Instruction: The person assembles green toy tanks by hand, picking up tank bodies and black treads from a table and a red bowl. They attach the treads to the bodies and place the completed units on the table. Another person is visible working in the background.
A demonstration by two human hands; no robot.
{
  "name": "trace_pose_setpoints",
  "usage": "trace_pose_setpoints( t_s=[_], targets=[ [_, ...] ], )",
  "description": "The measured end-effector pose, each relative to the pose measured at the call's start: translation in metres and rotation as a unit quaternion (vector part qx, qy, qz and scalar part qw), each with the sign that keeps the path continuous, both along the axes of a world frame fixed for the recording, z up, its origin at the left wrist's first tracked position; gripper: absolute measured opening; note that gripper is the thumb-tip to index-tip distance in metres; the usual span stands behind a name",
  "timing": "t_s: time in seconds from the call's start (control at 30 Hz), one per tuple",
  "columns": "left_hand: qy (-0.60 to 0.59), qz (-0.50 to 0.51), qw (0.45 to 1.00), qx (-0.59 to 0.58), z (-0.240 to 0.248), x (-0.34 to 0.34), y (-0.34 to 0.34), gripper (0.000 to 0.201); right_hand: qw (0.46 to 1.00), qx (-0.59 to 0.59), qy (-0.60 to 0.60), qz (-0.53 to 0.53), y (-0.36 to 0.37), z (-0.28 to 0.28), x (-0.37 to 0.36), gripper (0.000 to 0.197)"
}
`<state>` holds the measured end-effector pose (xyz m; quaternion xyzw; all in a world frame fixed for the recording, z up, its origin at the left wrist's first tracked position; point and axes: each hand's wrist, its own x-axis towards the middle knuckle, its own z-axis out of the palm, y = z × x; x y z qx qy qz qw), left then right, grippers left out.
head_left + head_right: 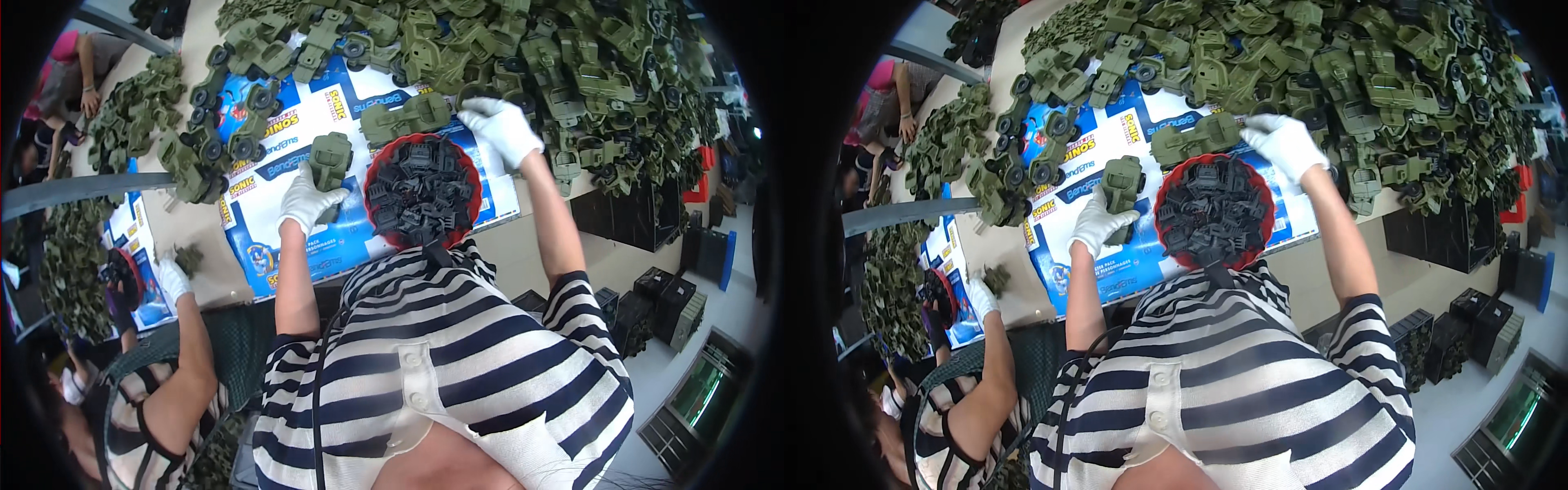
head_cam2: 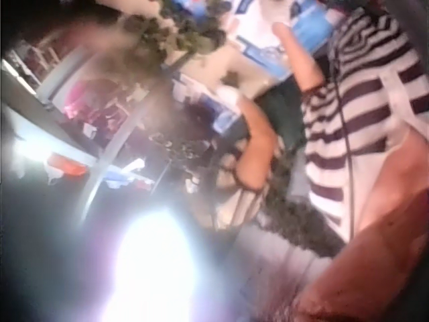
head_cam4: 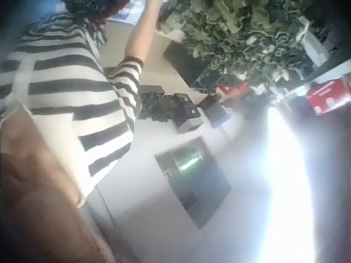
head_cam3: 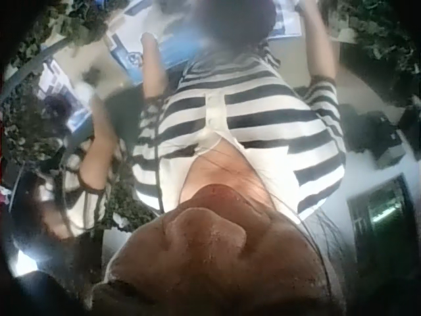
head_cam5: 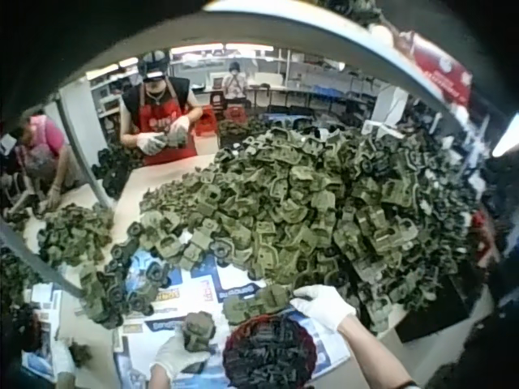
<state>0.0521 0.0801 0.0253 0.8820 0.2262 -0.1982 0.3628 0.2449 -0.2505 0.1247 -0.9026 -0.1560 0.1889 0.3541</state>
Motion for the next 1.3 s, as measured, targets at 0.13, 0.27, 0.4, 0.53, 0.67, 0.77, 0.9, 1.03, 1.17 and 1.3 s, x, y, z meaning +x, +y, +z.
trace_pose_setpoints(
  t_s=[0.13,0.27,0.4,0.53,0.67,0.77,0.9,1.03,1.17,1.3],
  targets=[
    [-0.033,0.077,0.994,-0.077,-0.002,-0.004,-0.002,0.115,0.985,-0.089,-0.097,0.109,0.044,-0.031,-0.017,0.033],
    [0.066,0.176,0.981,-0.045,-0.012,-0.019,0.007,0.115,0.979,-0.176,-0.037,0.098,0.057,-0.006,-0.027,0.035],
    [0.010,0.350,0.935,-0.050,-0.019,-0.059,0.011,0.095,0.987,-0.136,-0.050,0.067,0.037,-0.018,-0.040,0.038],
    [0.085,0.220,0.969,0.073,0.050,-0.064,0.008,0.048,0.987,-0.088,-0.051,0.124,0.028,-0.043,-0.047,0.048],
    [-0.111,-0.163,0.930,0.309,0.071,-0.047,0.006,0.062,0.950,-0.198,-0.162,0.180,0.050,-0.056,-0.048,0.048],
    [-0.100,-0.352,0.868,0.336,0.025,-0.050,0.019,0.067,0.955,-0.169,-0.128,0.207,0.064,-0.053,-0.050,0.049],
    [0.054,-0.341,0.900,0.266,0.049,-0.042,-0.002,0.089,0.987,-0.086,-0.017,0.134,0.050,-0.052,-0.052,0.044],
    [0.089,-0.142,0.984,0.066,0.038,-0.064,-0.008,0.103,0.992,-0.009,-0.040,0.117,0.031,-0.054,-0.061,0.034],
    [0.003,0.029,0.998,-0.051,0.013,-0.091,0.001,0.107,0.997,0.040,0.001,0.059,0.029,-0.031,-0.073,0.030],
    [-0.083,0.171,0.912,-0.363,0.037,-0.096,-0.010,0.092,0.933,0.290,0.208,-0.034,0.050,-0.016,-0.094,0.028]
  ],
)
